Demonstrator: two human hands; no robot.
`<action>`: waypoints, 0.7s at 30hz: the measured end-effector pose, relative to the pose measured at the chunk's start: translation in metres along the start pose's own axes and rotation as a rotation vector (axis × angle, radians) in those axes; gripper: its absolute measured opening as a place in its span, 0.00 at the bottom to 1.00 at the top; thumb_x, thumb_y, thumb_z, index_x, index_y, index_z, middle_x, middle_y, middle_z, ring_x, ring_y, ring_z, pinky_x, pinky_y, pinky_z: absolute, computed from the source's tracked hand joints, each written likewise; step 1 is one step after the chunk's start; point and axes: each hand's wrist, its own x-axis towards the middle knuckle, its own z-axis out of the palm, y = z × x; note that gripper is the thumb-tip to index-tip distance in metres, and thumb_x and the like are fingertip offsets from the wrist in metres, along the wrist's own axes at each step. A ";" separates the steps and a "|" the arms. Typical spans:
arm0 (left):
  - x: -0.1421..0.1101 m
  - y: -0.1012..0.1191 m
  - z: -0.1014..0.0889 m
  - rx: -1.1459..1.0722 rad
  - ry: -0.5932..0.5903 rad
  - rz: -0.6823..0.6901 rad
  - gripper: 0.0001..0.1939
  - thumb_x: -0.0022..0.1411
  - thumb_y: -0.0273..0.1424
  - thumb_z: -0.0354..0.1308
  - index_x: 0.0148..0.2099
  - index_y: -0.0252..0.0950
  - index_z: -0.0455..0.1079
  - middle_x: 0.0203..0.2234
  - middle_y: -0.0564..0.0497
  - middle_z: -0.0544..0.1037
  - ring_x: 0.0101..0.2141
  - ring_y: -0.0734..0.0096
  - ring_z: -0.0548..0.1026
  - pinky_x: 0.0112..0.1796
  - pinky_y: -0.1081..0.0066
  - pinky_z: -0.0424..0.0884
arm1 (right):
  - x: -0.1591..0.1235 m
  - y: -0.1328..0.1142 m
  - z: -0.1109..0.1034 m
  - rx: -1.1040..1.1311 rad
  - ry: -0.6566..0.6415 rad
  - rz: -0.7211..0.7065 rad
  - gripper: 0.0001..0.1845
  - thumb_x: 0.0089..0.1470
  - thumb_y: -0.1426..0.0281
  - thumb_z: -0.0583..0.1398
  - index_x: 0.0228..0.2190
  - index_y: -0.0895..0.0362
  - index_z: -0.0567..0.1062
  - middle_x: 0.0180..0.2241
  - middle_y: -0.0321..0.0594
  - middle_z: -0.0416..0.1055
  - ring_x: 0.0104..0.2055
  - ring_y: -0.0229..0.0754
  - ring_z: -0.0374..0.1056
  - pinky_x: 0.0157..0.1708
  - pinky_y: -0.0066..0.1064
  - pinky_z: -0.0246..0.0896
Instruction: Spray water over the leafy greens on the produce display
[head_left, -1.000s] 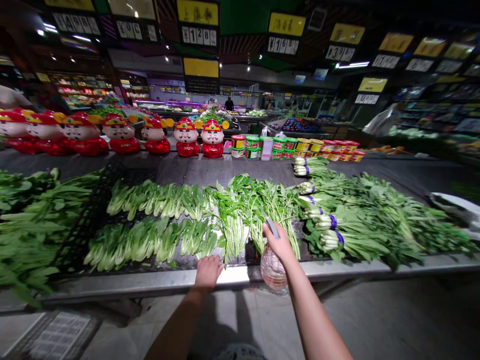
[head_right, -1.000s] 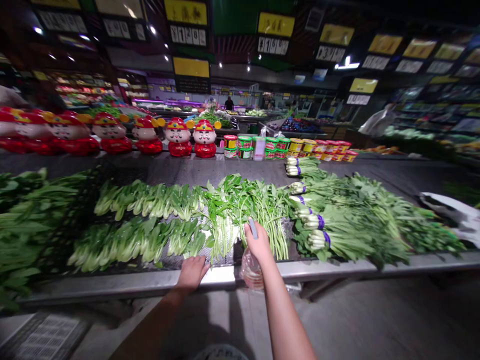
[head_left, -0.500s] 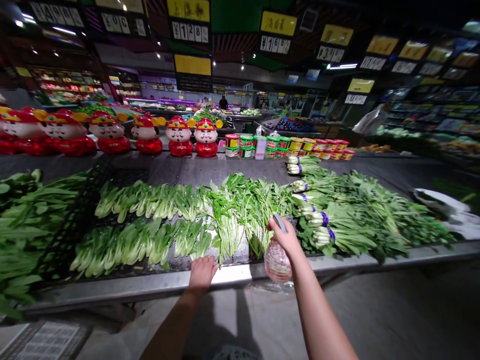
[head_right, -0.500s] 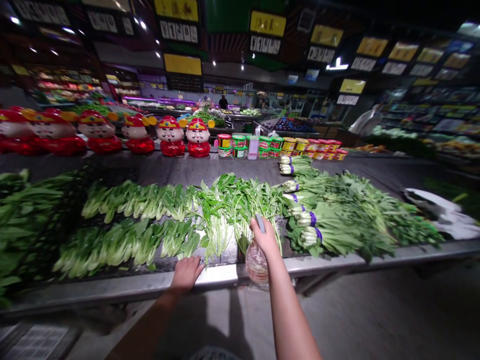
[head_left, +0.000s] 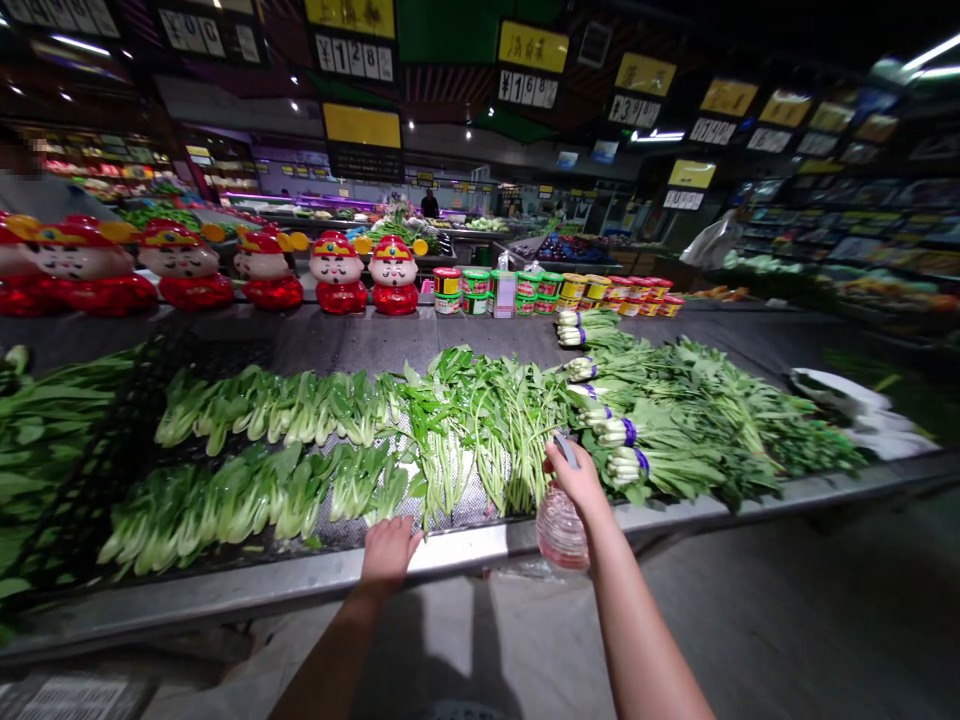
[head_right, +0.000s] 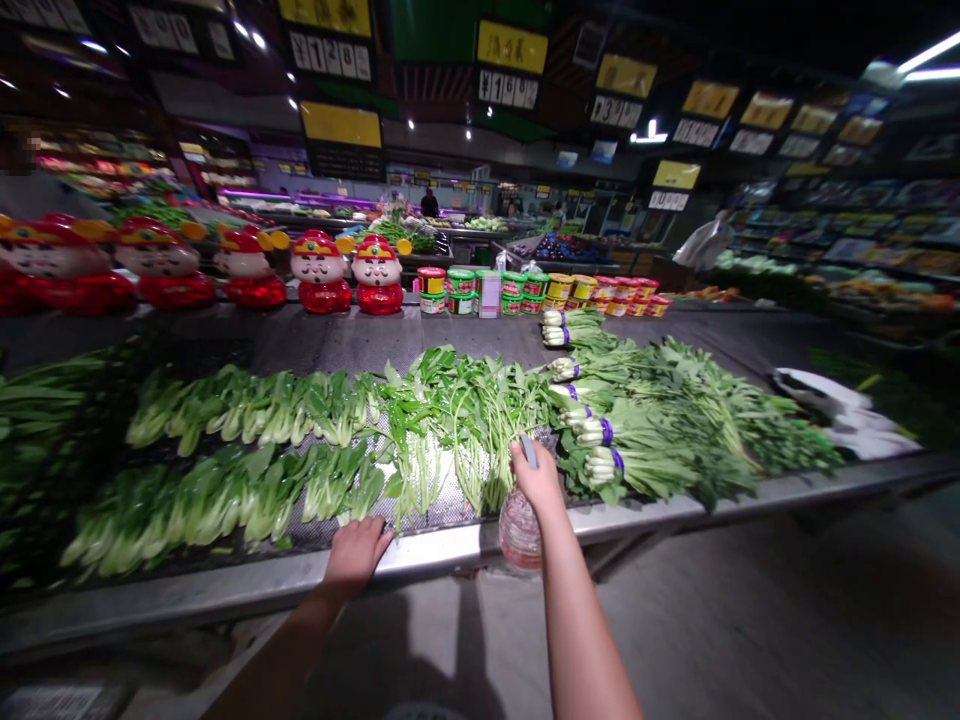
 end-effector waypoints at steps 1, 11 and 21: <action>0.000 0.001 -0.001 0.006 -0.009 -0.006 0.19 0.65 0.41 0.40 0.43 0.38 0.68 0.37 0.44 0.75 0.40 0.57 0.70 0.40 0.61 0.58 | 0.000 0.000 -0.003 0.015 -0.014 0.013 0.21 0.50 0.51 0.53 0.24 0.56 0.71 0.22 0.41 0.72 0.26 0.44 0.69 0.25 0.33 0.64; 0.001 0.001 -0.003 0.032 -0.028 -0.010 0.18 0.65 0.41 0.40 0.43 0.38 0.68 0.38 0.46 0.75 0.40 0.58 0.70 0.41 0.62 0.59 | -0.003 0.007 -0.019 0.078 0.019 0.039 0.20 0.49 0.52 0.54 0.30 0.55 0.71 0.25 0.42 0.73 0.28 0.45 0.70 0.23 0.33 0.65; 0.001 0.002 -0.008 0.010 -0.064 -0.021 0.20 0.65 0.41 0.39 0.45 0.39 0.68 0.41 0.44 0.75 0.43 0.58 0.70 0.43 0.61 0.60 | -0.004 0.029 -0.029 0.076 -0.003 0.102 0.20 0.48 0.50 0.54 0.23 0.54 0.69 0.19 0.39 0.70 0.24 0.45 0.69 0.25 0.35 0.64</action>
